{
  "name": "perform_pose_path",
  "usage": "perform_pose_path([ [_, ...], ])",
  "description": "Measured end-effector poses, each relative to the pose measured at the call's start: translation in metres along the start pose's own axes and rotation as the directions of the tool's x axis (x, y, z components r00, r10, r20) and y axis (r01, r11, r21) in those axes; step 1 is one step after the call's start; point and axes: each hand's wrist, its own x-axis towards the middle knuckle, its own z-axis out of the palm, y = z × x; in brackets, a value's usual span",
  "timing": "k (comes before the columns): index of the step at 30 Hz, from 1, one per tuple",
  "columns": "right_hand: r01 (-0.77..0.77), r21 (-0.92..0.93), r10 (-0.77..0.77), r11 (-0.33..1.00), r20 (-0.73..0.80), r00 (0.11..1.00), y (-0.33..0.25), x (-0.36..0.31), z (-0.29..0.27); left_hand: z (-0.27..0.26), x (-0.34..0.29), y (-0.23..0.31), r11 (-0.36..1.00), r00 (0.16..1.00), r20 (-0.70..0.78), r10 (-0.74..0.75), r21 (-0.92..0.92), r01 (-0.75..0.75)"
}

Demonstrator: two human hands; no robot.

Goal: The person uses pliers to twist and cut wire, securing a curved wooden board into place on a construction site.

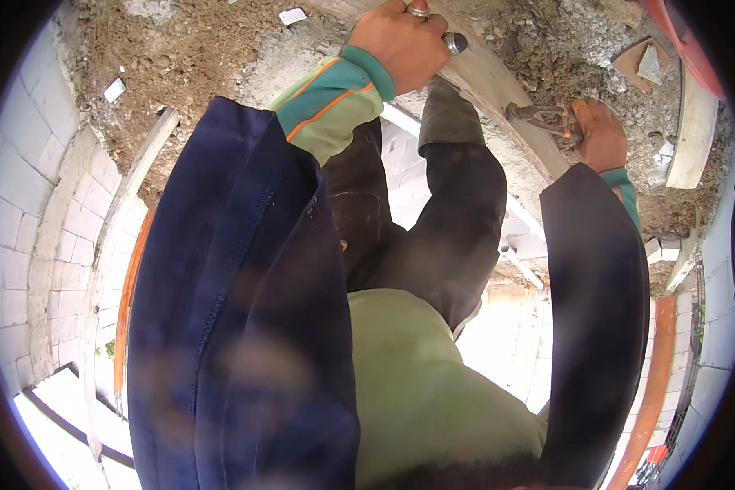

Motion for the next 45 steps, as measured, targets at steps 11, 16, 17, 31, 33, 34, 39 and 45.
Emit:
perform_pose_path([
  [11,0.509,-0.354,-0.492,0.785,0.143,0.859,0.033,0.101,-0.071,-0.005,0.017,-0.009,0.998,0.998,0.051,0.020,0.057,-0.023],
  [16,0.422,-0.280,-0.402,0.862,0.130,0.906,0.045,0.076,-0.059,-0.007,0.014,-0.008,0.993,0.998,0.059,0.028,0.113,-0.034],
  [17,0.420,-0.280,-0.398,0.863,0.133,0.908,0.045,0.074,-0.058,-0.008,0.015,-0.008,0.993,0.998,0.058,0.031,0.109,-0.037],
  [31,0.451,-0.399,-0.374,0.799,0.259,0.891,0.036,0.096,-0.067,-0.012,0.017,-0.006,0.995,0.995,0.094,0.018,0.096,-0.027],
  [33,0.443,-0.371,-0.401,0.816,0.187,0.897,0.034,0.095,-0.070,-0.018,0.014,-0.008,0.995,0.996,0.086,0.009,0.102,-0.018],
  [34,0.420,-0.345,-0.399,0.839,0.134,0.907,0.035,0.089,-0.068,-0.015,0.017,-0.007,0.996,0.997,0.067,0.023,0.086,-0.029],
  [39,0.322,-0.294,-0.317,0.900,0.066,0.946,0.037,0.076,-0.052,-0.013,0.018,-0.011,0.992,0.998,0.040,0.039,0.117,-0.043],
  [45,-0.096,-0.043,0.100,0.994,0.089,0.991,0.039,0.013,0.002,-0.010,0.027,-0.008,0.997,0.999,0.035,0.039,0.065,-0.041],
])
